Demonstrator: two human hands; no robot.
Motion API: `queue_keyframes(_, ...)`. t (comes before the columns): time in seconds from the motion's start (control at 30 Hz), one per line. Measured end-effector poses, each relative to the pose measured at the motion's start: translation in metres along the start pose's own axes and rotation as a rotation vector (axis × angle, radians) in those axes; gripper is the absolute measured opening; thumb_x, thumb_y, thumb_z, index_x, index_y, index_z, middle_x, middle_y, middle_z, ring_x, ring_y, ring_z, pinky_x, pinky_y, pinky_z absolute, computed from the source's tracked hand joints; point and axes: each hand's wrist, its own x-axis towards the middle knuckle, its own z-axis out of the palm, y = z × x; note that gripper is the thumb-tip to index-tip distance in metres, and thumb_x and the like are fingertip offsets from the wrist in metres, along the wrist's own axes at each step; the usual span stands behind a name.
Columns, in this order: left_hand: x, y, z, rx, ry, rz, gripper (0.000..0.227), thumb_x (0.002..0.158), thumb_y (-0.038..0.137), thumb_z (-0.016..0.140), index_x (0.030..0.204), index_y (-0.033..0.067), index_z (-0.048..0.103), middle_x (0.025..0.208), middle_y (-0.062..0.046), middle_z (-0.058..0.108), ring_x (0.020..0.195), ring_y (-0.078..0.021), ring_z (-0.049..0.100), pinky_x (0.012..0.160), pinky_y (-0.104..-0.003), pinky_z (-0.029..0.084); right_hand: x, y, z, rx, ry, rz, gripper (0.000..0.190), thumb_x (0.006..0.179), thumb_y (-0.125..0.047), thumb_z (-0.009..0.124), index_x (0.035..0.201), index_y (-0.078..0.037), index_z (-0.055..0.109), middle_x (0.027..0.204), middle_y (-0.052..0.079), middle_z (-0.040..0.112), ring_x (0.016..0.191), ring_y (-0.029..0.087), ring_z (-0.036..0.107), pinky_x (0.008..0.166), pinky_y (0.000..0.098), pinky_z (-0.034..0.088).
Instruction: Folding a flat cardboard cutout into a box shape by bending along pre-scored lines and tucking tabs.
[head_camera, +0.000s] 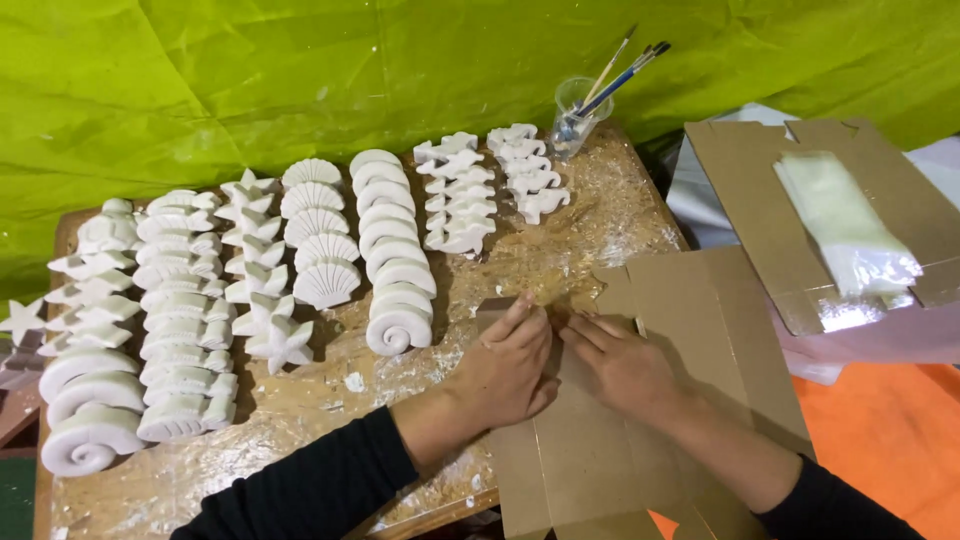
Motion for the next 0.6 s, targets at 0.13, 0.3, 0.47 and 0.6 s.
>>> queue_keyframes(0.13, 0.001, 0.001, -0.006, 0.003, -0.02, -0.013, 0.083, 0.096, 0.06, 0.033, 0.139, -0.0082, 0.052, 0.142, -0.022, 0.058, 0.147, -0.0302, 0.036, 0.131, -0.051, -0.006, 0.002, -0.002, -0.036, 0.064, -0.052, 0.019, 0.053, 0.093, -0.008, 0.051, 0.145, -0.018, 0.054, 0.151, 0.003, 0.055, 0.141, 0.022, 0.048, 0.111, 0.0388, 0.045)
queue_keyframes(0.3, -0.001, -0.001, -0.02, -0.064, 0.002, -0.056, 0.09, 0.094, 0.071, 0.031, 0.147, 0.0005, 0.047, 0.145, -0.021, 0.053, 0.146, -0.0311, 0.034, 0.13, -0.056, -0.004, 0.027, 0.025, -0.127, 0.471, -0.315, 0.297, 0.022, 0.097, -0.032, 0.058, 0.112, -0.022, 0.07, 0.103, 0.002, 0.074, 0.102, 0.02, 0.071, 0.092, 0.0413, 0.051)
queue_keyframes(0.47, -0.008, 0.005, -0.01, -0.057, -0.088, -0.144, 0.088, 0.094, 0.072, 0.034, 0.149, 0.0045, 0.043, 0.145, -0.017, 0.049, 0.145, -0.0264, 0.03, 0.128, -0.06, -0.007, 0.048, 0.087, -0.059, 0.07, -0.234, 0.116, 0.061, 0.089, -0.037, 0.071, 0.147, -0.026, 0.055, 0.143, 0.0, 0.06, 0.135, 0.026, 0.056, 0.125, 0.0627, 0.014)
queue_keyframes(0.6, -0.012, 0.005, -0.007, -0.077, -0.09, -0.165, 0.088, 0.094, 0.072, 0.034, 0.149, 0.0035, 0.042, 0.144, -0.017, 0.048, 0.145, -0.0257, 0.03, 0.128, -0.06, -0.007, 0.065, 0.095, -0.064, 0.075, -0.337, 0.157, 0.061, 0.086, -0.042, 0.077, 0.144, -0.034, 0.058, 0.134, -0.003, 0.062, 0.134, 0.023, 0.055, 0.123, 0.0601, 0.017)
